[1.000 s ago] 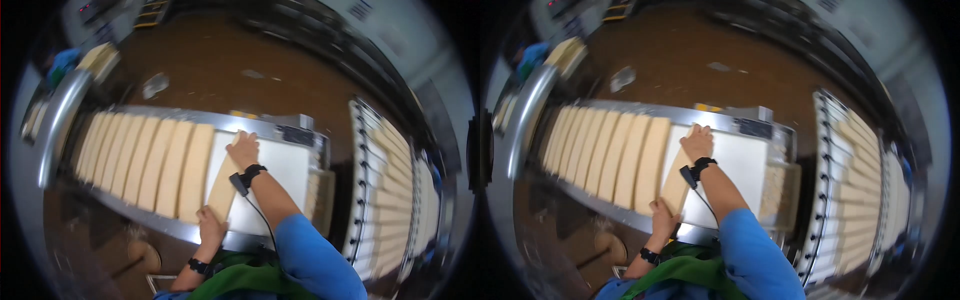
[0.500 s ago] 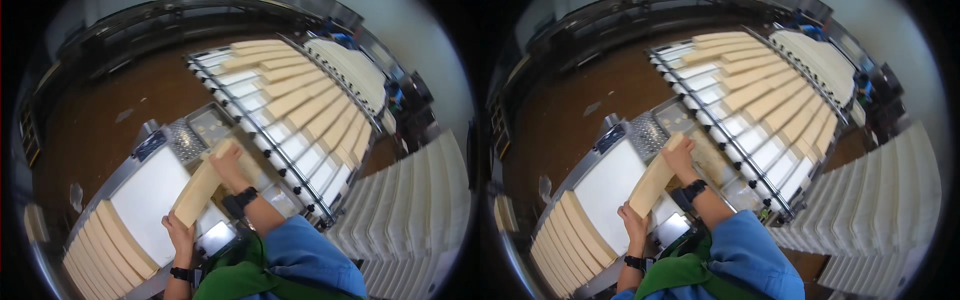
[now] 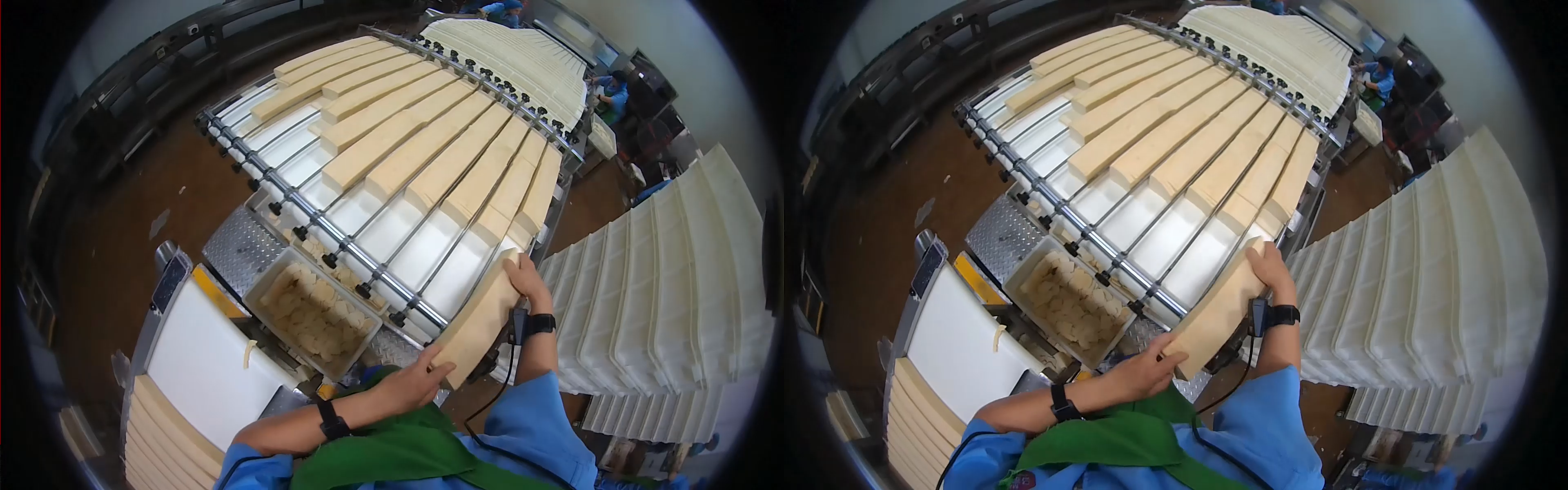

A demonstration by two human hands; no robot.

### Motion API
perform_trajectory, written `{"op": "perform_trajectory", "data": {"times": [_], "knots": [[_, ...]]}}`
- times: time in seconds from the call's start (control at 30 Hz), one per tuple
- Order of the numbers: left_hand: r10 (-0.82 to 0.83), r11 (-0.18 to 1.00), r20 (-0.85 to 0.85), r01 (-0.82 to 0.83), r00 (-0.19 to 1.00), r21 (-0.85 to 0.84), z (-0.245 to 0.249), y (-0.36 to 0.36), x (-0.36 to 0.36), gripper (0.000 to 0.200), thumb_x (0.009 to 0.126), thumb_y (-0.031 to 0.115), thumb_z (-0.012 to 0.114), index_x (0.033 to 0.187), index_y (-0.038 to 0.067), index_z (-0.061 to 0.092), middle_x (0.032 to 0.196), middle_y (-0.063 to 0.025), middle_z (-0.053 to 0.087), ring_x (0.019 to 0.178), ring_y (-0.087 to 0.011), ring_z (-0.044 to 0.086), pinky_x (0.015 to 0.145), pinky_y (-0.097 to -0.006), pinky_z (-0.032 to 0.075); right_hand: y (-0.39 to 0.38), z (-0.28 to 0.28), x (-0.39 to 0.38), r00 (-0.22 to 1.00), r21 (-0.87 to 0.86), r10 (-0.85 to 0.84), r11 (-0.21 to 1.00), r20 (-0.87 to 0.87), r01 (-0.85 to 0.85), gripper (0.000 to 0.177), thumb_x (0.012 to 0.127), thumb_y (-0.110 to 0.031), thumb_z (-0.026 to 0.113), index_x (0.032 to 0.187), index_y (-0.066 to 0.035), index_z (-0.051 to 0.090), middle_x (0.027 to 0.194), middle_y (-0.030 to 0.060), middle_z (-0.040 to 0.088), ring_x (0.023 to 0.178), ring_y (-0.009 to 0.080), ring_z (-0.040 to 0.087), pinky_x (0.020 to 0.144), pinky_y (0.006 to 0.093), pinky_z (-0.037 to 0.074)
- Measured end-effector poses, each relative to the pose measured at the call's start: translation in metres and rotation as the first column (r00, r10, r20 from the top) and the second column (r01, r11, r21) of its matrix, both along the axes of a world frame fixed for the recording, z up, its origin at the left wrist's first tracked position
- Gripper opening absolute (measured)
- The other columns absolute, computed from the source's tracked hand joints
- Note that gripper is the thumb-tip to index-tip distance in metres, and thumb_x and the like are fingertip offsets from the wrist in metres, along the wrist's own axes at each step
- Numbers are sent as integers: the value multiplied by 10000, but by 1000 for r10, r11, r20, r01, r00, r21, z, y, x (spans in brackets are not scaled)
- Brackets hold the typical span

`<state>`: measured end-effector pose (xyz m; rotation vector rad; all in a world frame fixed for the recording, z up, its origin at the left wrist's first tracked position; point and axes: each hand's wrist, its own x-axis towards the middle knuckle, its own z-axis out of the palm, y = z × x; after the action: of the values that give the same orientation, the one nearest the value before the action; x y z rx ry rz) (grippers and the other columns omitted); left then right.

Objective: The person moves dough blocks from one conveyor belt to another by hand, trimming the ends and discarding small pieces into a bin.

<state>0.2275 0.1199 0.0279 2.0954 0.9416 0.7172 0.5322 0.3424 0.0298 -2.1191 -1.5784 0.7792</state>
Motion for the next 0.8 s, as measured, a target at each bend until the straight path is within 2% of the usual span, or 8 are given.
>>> {"op": "perform_trajectory", "data": {"times": [0.03,0.1,0.37,0.43,0.57,0.63,0.77,0.8], "knots": [[-45,995,82,52,996,-87,-1,3,12,489,796,48,664,1254,125,510,1362,-250,325,909,-369,632,785,-415,547,6,7,0,988,-74,69,995,135,-60,582,833,-446,527,1165,29,580,1274,299,534,1238,452,421,1049,503,318],[-18,997,114,27,993,-76,2,11,30,470,802,40,651,1242,126,512,1357,-249,329,872,-357,639,768,-411,548,18,20,-5,909,-162,171,980,381,-116,575,887,-474,370,1193,-36,582,1318,229,535,1257,422,414,1071,524,234],[3,995,146,11,989,-96,2,42,47,339,806,30,634,1129,106,564,1341,-239,333,822,-365,635,709,-415,547,67,-2,20,930,-247,191,962,313,-114,562,887,-408,343,1244,-23,543,1355,258,491,1282,413,402,1075,524,226],[-33,993,129,48,991,-112,1,50,49,236,819,17,641,1037,95,595,1338,-214,336,834,-303,648,762,-376,542,74,-18,26,951,-82,72,995,302,-49,552,886,-374,370,1306,-42,505,1383,242,467,1298,406,397,1082,531,218],[-31,995,215,49,976,-83,-21,70,64,181,828,10,634,989,85,598,1325,-215,361,840,-291,643,777,-355,529,79,-12,29,899,-103,167,985,405,-137,562,891,-349,415,1370,-59,449,1415,217,436,1321,395,370,1088,536,206],[-19,1000,288,18,957,8,-32,87,80,155,825,6,629,961,76,604,1316,-208,384,826,-279,639,759,-334,519,66,-16,21,845,188,81,960,529,-210,560,900,-327,461,1391,-60,424,1424,193,427,1333,375,346,1083,544,206],[63,994,277,-36,959,-102,-43,107,96,125,806,-5,618,909,66,619,1286,-156,446,807,-263,625,706,-308,503,35,-28,1,859,328,10,922,512,-206,528,908,-279,501,1386,-67,429,1434,179,413,1327,356,342,1076,535,205],[70,992,278,-38,958,-118,-44,106,94,125,806,-5,618,909,66,619,1286,-156,446,807,-263,625,706,-308,503,20,-28,-2,909,349,77,907,410,-234,515,908,-260,516,1381,-72,434,1427,176,419,1323,353,348,1073,523,205]]}}
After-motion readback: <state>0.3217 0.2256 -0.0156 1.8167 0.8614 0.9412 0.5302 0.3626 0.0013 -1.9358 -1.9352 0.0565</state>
